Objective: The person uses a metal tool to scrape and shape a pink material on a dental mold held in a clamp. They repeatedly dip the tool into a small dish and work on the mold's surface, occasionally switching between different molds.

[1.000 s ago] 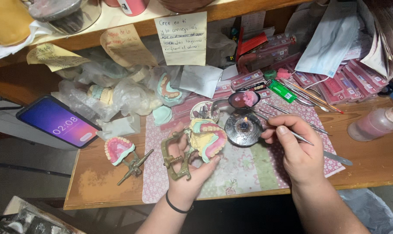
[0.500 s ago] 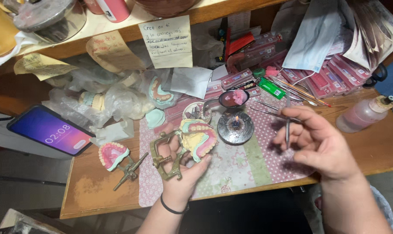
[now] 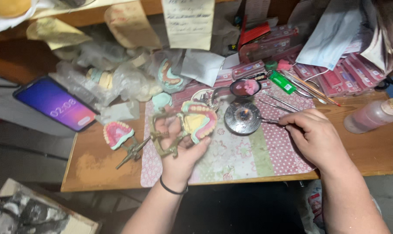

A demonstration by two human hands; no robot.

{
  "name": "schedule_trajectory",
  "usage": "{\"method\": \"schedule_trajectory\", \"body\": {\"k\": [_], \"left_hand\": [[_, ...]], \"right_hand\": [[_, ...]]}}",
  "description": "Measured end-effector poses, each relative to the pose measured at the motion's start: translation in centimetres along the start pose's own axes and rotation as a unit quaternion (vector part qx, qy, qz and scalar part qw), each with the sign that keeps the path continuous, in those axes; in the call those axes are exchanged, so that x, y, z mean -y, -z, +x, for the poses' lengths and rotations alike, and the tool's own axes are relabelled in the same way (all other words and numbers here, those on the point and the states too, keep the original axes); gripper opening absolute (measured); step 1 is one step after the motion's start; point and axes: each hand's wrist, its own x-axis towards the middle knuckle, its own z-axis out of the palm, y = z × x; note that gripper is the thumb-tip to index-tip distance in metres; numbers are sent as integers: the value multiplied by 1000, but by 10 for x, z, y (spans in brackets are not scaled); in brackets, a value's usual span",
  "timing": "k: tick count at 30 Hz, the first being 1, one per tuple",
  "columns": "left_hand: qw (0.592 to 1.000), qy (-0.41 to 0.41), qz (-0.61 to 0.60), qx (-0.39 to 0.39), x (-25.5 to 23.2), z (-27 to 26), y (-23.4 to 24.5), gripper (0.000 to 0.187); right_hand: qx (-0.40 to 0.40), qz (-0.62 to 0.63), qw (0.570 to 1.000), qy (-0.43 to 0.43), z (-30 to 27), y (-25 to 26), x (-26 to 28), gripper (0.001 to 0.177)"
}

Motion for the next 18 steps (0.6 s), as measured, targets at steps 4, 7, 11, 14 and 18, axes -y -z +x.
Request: {"method": "schedule_trajectory", "body": {"k": [4,7,11,14,18], "left_hand": [[1000,-17,7,-3,-1,-6,25,62],[1000,-14,14,-5,-32,-17,43,55],[992,-116,5,-43,-58,-37,85,110],[984,-169,21,-52,-84,-47,119,103],[972,-175,86,-128,-99,-66,161,99]], "right_hand": [[-21,7,998,62,-8,8,22,17],[-40,29,990,131,-22,2,48,17],[95,5,977,189,-38,-34,87,46],[147,-74,962,217,-38,-58,113,82],[153,-173,948,219,-29,-91,131,113]]}}
